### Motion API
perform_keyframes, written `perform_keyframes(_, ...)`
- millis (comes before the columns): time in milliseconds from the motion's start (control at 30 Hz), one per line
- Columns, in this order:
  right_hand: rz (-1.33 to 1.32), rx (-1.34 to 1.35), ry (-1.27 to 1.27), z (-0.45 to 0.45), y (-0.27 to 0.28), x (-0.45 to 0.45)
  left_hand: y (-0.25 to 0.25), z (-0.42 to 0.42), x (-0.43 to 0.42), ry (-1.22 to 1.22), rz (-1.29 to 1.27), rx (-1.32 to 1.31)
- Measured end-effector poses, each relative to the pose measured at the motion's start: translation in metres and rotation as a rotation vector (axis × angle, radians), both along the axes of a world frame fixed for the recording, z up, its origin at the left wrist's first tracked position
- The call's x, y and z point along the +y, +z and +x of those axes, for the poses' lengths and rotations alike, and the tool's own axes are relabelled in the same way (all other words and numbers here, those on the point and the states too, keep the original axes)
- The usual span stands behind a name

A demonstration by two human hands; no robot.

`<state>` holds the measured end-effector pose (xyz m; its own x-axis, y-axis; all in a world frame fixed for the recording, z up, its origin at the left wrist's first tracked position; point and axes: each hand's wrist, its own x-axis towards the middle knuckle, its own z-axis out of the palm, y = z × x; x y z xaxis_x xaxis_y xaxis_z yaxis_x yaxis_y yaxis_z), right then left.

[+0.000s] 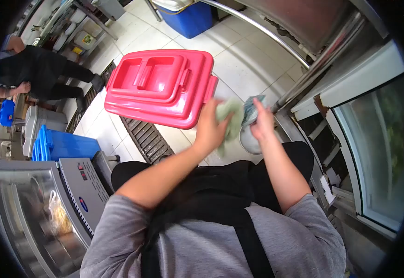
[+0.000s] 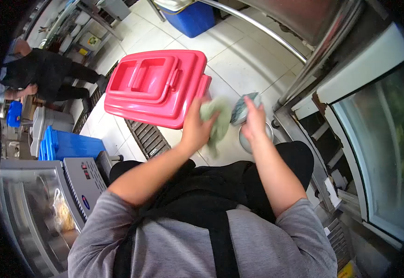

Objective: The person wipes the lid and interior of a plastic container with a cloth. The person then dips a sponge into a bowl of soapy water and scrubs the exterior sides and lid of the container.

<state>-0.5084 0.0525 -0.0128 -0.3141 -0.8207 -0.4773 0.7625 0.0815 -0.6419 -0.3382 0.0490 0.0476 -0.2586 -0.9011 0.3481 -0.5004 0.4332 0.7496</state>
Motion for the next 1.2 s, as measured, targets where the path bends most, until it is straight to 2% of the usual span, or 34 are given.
perform_keyframes(33,-0.055,-0.003,-0.055,-0.004,0.007,-0.004,0.017,-0.006,-0.021,-0.042,-0.218,-0.057)
perform_keyframes(67,-0.066,-0.009,-0.036,-0.004,0.007,-0.008,0.035,-0.013,-0.044,-0.078,-0.329,-0.175)
perform_keyframes(100,-0.042,0.029,-0.058,-0.003,0.007,-0.008,0.029,-0.022,-0.074,-0.116,-0.452,-0.257)
perform_keyframes(133,-0.021,0.071,-0.083,-0.003,0.006,-0.009,0.026,-0.028,-0.092,-0.104,-0.393,-0.47)
perform_keyframes(167,-0.031,0.07,-0.066,0.0,0.001,-0.008,0.012,-0.026,-0.097,-0.086,-0.398,-0.473)
perform_keyframes(233,0.024,0.079,-0.011,0.003,-0.016,-0.01,-0.021,-0.019,-0.108,-0.115,-0.53,-1.202)
perform_keyframes(267,0.006,0.081,0.011,0.003,-0.019,-0.011,-0.027,-0.023,-0.104,-0.084,-0.584,-1.28)
perform_keyframes(300,-0.015,0.081,0.029,0.002,-0.015,-0.012,-0.018,-0.022,-0.099,-0.056,-0.589,-1.288)
perform_keyframes(367,-0.026,0.079,0.02,0.001,-0.011,-0.008,-0.003,-0.017,-0.083,-0.127,-0.386,-1.18)
perform_keyframes(433,-0.029,0.082,0.073,0.0,-0.004,-0.001,-0.002,0.001,-0.06,-0.094,-0.357,-1.183)
perform_keyframes(500,-0.051,0.089,0.063,-0.003,-0.007,0.003,0.003,0.036,-0.031,-0.188,-0.392,-0.987)
perform_keyframes(533,-0.053,0.107,0.101,-0.01,-0.019,0.003,0.007,0.054,-0.022,-0.155,-0.395,-0.986)
perform_keyframes(600,-0.04,0.118,0.113,-0.019,-0.03,0.006,0.01,0.094,-0.003,-0.197,-0.52,-0.83)
perform_keyframes(700,0.004,0.139,0.102,-0.025,-0.026,0.021,0.004,0.163,0.002,-0.157,-0.604,-0.803)
perform_keyframes(767,0.015,0.169,0.096,-0.031,-0.021,0.03,-0.002,0.229,-0.009,-0.081,-0.6,-0.855)
perform_keyframes(800,0.022,0.221,0.058,-0.032,-0.024,0.035,0.0,0.264,-0.015,0.043,-0.485,-0.924)
perform_keyframes(833,0.028,0.272,0.017,-0.033,-0.03,0.041,0.001,0.299,-0.028,0.217,-0.252,-0.989)
perform_keyframes(867,0.037,0.309,0.036,-0.038,-0.04,0.045,0.01,0.328,-0.036,0.476,-0.041,-1.074)
perform_keyframes(900,0.036,0.321,0.04,-0.041,-0.05,0.05,-0.013,0.378,-0.07,0.836,0.275,-0.855)
perform_keyframes(933,0.07,0.344,0.028,-0.045,-0.059,0.054,0.002,0.407,-0.072,0.832,0.387,-0.876)
perform_keyframes(967,0.101,0.367,0.016,-0.047,-0.061,0.056,0.004,0.418,-0.068,1.042,0.325,-0.504)
perform_keyframes(1000,0.154,0.401,0.063,-0.045,-0.053,0.062,0.001,0.433,-0.081,1.111,0.324,-0.183)
perform_keyframes(1033,0.153,0.414,0.063,-0.045,-0.055,0.063,-0.002,0.437,-0.095,1.109,0.26,0.183)
perform_keyframes(1100,0.2,0.418,0.035,-0.047,-0.059,0.067,-0.011,0.417,-0.119,0.904,0.19,0.562)
perform_keyframes(1167,0.2,0.428,0.024,-0.043,-0.056,0.065,-0.016,0.383,-0.138,0.708,0.247,-0.23)
perform_keyframes(1200,0.179,0.425,0.032,-0.035,-0.046,0.066,-0.026,0.361,-0.142,0.788,0.104,-0.286)
